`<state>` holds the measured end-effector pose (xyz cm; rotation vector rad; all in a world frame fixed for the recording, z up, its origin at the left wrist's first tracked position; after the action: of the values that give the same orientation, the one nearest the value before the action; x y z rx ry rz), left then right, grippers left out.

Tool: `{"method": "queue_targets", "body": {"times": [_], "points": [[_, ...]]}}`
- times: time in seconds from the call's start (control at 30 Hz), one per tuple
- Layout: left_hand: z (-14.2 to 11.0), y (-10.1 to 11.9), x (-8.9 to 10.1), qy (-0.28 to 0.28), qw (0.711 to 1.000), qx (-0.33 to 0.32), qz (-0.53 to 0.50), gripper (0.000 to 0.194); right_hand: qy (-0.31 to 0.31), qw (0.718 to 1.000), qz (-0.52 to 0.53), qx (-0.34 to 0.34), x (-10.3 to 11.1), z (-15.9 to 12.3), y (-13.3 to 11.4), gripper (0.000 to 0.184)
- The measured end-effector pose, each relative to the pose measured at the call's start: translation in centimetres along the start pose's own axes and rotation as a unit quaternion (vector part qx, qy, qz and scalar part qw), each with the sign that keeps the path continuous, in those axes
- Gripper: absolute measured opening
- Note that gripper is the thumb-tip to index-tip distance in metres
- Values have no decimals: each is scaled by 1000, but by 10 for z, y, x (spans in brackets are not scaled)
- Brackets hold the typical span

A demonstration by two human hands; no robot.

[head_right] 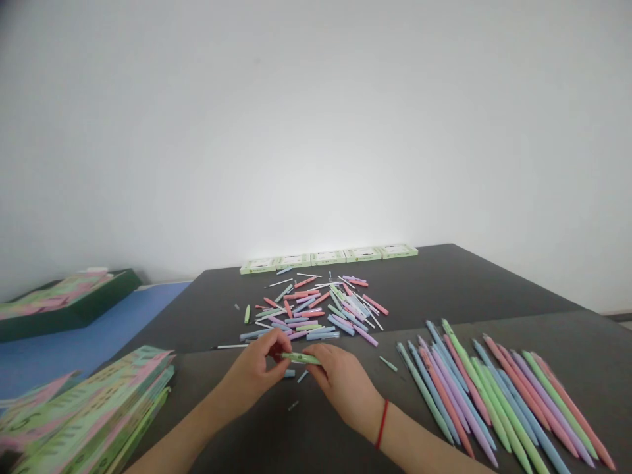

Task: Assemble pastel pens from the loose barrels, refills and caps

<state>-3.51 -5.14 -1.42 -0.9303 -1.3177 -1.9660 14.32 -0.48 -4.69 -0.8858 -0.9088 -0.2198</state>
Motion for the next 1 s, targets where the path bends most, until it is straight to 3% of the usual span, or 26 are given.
{"method": "queue_targets", "body": {"times": [0.07,0.17,0.3,0.37,0.4,0.47,0.6,0.7,0.87,1.0], "points": [[-7,10,-3,42,996,-10,-73,8,-6,990,133,-38,8,-7,-1,16],[-21,22,-9,96,979,-21,-178,7,-28,949,299,-95,11,-16,1,8],[-33,31,-14,129,972,-11,-196,3,-76,835,526,-147,-1,-21,3,19],[-36,30,-18,116,976,20,-183,2,-74,779,598,-174,-5,-22,3,21],[-36,28,-21,99,978,43,-181,2,-67,766,613,-181,-6,-23,3,22],[-37,22,-29,59,978,84,-183,2,-52,782,595,-179,-4,-23,1,21],[-39,13,-46,-13,969,109,-219,9,-23,899,421,-122,5,-25,-4,10],[-40,10,-51,-32,970,105,-217,14,-13,952,298,-60,10,-30,-10,5],[-41,5,-49,-29,978,58,-200,20,-8,972,235,6,9,-38,-17,11],[-41,1,-50,-41,982,63,-171,20,-46,955,288,-50,3,-35,-17,10]]}}
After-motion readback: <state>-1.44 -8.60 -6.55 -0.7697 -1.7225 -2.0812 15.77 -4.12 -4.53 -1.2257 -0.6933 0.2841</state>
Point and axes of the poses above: each hand's wrist, its own z-axis towards the middle knuckle, its own x-axis out of the back of the hand, y = z × x, the point moved 1 cm from there along z, towards the middle knuckle, and after that the axes turned 7 degrees about -x, right-handed, at the moved point
